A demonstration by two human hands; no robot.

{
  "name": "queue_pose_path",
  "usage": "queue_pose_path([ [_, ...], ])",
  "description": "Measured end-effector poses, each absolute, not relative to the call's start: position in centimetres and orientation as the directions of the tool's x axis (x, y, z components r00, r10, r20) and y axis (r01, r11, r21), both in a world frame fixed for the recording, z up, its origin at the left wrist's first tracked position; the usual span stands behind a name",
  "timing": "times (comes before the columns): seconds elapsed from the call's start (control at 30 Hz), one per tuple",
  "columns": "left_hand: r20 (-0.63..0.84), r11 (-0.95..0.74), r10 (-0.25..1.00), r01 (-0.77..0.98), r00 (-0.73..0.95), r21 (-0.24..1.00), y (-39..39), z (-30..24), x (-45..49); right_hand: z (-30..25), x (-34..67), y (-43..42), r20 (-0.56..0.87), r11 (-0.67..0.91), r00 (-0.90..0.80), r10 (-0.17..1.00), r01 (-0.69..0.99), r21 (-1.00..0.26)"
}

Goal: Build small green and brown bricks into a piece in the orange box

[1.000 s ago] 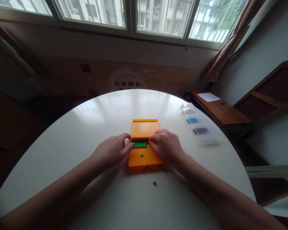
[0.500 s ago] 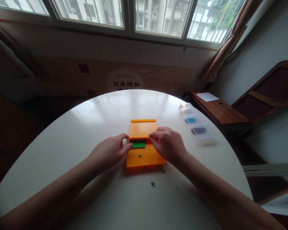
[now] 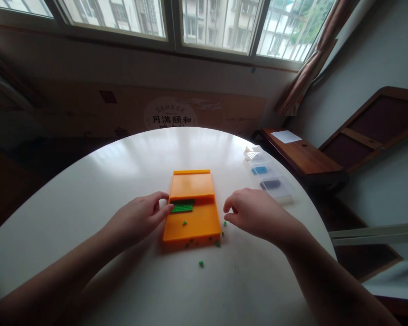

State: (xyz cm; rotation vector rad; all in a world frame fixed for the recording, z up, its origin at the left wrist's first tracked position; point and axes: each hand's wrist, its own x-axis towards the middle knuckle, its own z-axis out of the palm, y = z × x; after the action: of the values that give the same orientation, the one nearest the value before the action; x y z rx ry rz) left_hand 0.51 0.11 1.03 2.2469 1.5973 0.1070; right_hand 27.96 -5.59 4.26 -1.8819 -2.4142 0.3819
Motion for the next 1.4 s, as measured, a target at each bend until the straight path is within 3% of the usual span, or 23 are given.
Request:
queue_pose_path([
  [0.53, -0.171, -0.296, 0.914, 0.894, 0.368, 0.337, 0.1, 1.3, 0.6, 3.5, 27.3, -5.5, -0.156, 0.214, -0.255, 0.954, 0.947, -0.239],
  [0.73, -0.151, -0.316, 0.914, 0.893, 0.378, 0.322, 0.2, 1.1, 0.6, 3.6, 26.4, -4.9, 0.119, 0.228, -0.198, 0.973, 0.901, -0.37],
  [0.9, -0.145, -0.321, 0.913, 0.891, 0.381, 0.32, 0.0, 1.0, 0.5, 1.2, 24.0, -4.6, 0.225, 0.293, -0.209, 0.952, 0.835, -0.465],
  [1.4, -0.13, -0.317, 0.918, 0.891, 0.375, 0.325, 0.0, 1.0, 0.6, -0.6, 23.5, -4.0, 0.166, 0.31, -0.265, 0.95, 0.872, -0.38],
])
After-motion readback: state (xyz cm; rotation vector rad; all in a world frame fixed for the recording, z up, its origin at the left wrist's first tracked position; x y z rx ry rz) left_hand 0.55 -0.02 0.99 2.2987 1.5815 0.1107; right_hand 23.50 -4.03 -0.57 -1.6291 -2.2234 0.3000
